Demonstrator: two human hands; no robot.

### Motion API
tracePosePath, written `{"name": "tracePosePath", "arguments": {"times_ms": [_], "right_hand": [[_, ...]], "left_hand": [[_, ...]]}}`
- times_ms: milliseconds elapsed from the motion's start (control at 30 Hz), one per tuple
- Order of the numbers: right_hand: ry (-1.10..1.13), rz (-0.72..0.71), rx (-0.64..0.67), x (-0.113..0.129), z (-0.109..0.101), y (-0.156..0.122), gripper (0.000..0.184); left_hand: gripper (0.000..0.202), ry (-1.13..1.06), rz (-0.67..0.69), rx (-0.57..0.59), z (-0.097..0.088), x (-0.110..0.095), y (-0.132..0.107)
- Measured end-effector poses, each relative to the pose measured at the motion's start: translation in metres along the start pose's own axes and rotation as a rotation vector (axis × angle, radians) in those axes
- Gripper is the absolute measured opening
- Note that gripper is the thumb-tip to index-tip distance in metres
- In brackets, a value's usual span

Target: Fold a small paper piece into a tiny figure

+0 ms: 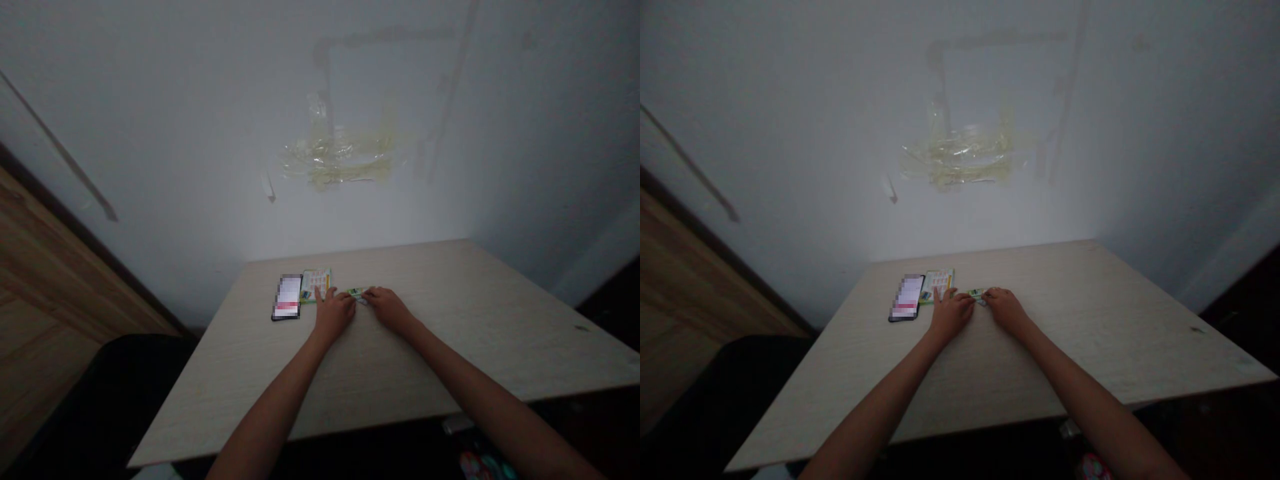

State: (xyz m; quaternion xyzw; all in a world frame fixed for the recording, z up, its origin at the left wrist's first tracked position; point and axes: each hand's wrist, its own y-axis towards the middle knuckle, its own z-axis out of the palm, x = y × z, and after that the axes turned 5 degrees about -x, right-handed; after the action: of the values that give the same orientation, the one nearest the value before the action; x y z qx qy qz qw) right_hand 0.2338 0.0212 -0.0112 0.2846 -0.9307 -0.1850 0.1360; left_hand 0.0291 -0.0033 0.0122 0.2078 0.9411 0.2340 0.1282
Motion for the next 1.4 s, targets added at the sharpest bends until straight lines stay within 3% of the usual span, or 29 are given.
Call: {"name": "tracePosePath", "arguments": {"times_ms": [200, 533, 1400], "right_hand": [[0.077, -0.013, -0.067, -0.004, 0.004, -0.005, 0.046], [0.009, 0.036, 0.026, 0.003, -0.006, -0.002, 0.041], [0.051, 0.052, 0.03, 0.001, -0.003, -0.003, 0.044]], "left_hand": [[0.026, -0.009, -0.006, 0.017, -0.003, 0.0, -0.001], [0.024, -0.001, 0.006, -0.02, -0.005, -0.003, -0.002], [0.025, -0.004, 0.024, -0.006, -0.001, -0.001, -0.003]]}}
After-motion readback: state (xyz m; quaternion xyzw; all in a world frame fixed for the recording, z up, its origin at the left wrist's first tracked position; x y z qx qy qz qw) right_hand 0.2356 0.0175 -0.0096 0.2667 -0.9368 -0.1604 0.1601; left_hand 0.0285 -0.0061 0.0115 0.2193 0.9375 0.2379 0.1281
